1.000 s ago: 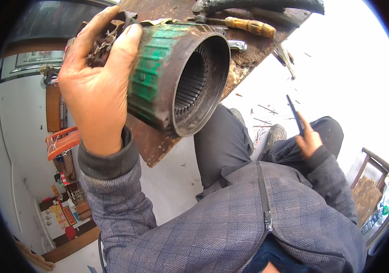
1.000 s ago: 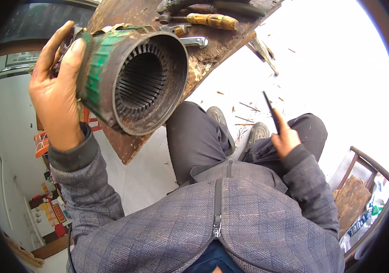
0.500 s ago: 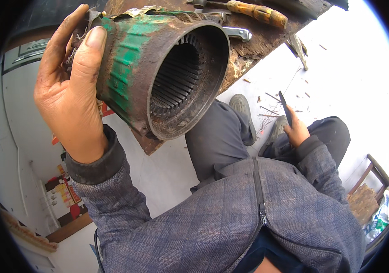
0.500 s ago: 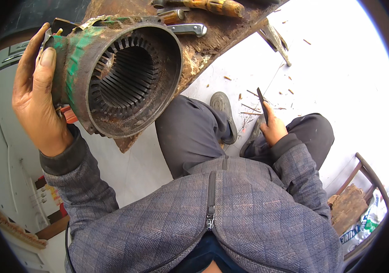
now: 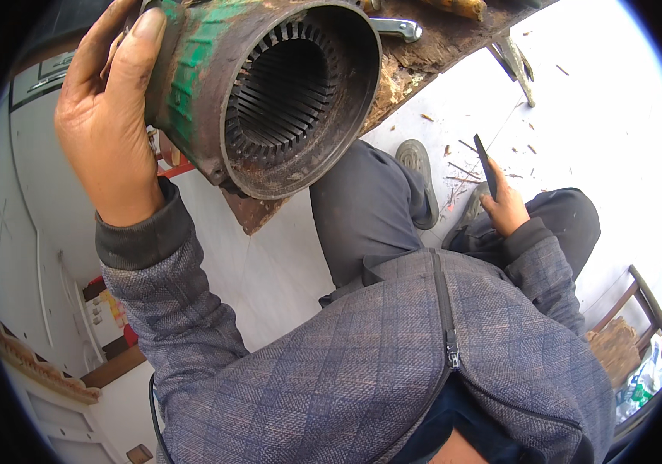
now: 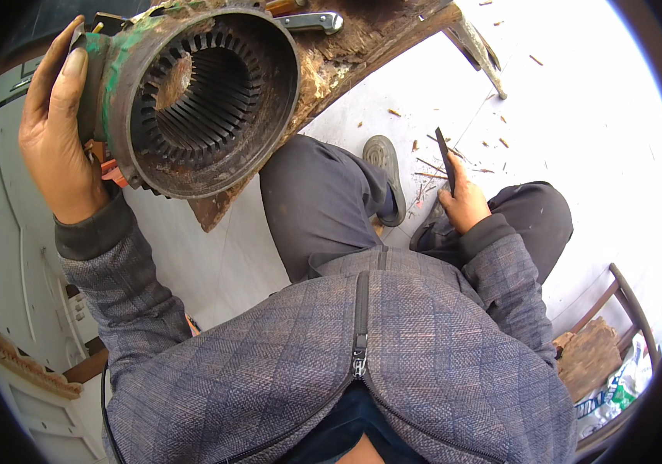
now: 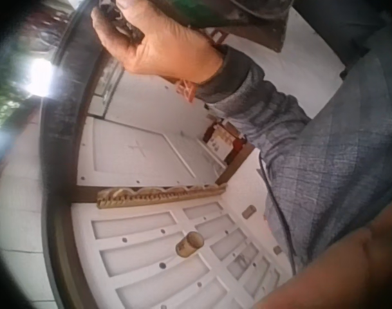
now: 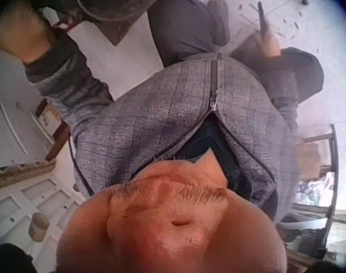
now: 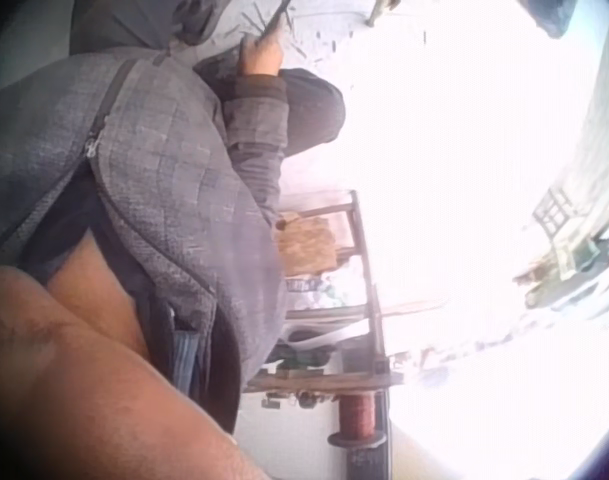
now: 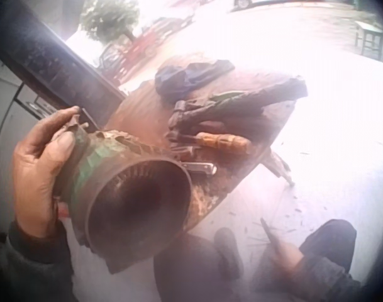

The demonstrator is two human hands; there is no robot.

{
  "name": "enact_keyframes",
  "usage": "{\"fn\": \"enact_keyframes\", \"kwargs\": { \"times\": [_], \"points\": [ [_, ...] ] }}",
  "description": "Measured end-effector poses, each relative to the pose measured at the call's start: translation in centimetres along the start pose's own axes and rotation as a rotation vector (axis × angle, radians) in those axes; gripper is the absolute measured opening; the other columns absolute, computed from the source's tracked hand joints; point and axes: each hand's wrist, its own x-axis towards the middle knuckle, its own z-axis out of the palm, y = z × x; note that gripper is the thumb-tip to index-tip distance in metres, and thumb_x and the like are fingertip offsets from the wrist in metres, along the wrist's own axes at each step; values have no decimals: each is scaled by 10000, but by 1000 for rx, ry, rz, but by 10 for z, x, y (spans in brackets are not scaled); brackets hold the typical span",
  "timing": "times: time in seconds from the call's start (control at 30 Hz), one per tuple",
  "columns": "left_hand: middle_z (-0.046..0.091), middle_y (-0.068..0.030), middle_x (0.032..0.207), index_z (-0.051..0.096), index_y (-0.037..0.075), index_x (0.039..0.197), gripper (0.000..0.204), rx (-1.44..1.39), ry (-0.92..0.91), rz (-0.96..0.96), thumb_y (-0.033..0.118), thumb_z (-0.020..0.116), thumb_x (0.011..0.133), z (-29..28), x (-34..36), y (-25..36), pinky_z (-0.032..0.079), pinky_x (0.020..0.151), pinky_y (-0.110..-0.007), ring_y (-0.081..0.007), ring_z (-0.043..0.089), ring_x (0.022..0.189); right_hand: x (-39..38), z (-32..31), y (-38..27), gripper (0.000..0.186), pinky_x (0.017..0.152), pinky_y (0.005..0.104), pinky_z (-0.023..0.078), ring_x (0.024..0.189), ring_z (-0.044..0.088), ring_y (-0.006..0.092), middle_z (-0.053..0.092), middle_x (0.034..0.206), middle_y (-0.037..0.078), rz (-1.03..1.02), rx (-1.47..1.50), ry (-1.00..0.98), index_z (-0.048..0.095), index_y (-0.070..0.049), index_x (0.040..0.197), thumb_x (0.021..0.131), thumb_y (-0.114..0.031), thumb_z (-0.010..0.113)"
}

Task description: The person uses a hammer and a metal rod to tap and adjust the internal components of a green cylindrical motor housing. They repeatedly insert the rod into the housing and strike it with the hammer, then rotate the housing to access different sections.

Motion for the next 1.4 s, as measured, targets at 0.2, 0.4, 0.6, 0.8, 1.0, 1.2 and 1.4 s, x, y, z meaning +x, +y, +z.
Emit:
{"fn": "enact_keyframes", "kwargs": {
  "times": [0.2,0.4,0.6,0.8,1.0,1.2,1.4],
  "points": [
    [757,-72,1080,730,-31,1214,318,-237,-125,-1,138,771,948,12,16,7,565,874,-282,-144,704,963,2,2,5,810,1125,451,458,1300,607,496,620,1389,341,128,-10,-99,342,-61,1637,896,-55,669],
    [761,-73,1047,745,-45,1151,309,-117,-224,52,175,783,938,22,47,6,557,847,-270,-131,697,927,3,4,9,775,617,405,568,606,671,280,707,879,229,81,-16,-66,345,-58,1629,925,-54,669],
    [754,-63,1029,745,-50,1151,310,-86,-215,-2,175,773,939,16,34,20,553,837,-265,-129,691,916,3,3,6,767,1018,491,522,1145,673,518,683,1212,372,14,-71,-50,374,-16,1595,908,-108,703],
    [750,-64,1029,741,-57,1160,324,-104,-205,27,182,775,943,21,43,13,552,834,-266,-129,687,912,2,2,4,757,947,497,536,1065,696,513,699,1106,374,-21,-63,-25,374,-21,1592,919,-125,702],
    [754,-90,1040,716,-74,1200,358,31,-134,-7,167,777,942,28,28,28,561,830,-270,-139,697,907,1,3,10,768,811,525,534,874,701,514,691,899,355,13,-98,-40,364,-20,1590,908,-138,696],
    [756,-137,1037,671,-91,1262,400,-185,-183,-114,124,780,942,24,33,31,577,806,-277,-154,716,903,1,3,15,791,802,539,540,872,699,530,686,876,369,39,-81,-64,333,-24,1600,904,-151,686],
    [757,-116,1037,680,-61,1279,376,-342,-188,-76,106,766,954,22,32,2,582,833,-277,-149,724,925,1,0,10,768,815,498,555,846,715,472,702,916,336,123,-83,-96,354,-39,1605,917,-133,682]
  ]
}}
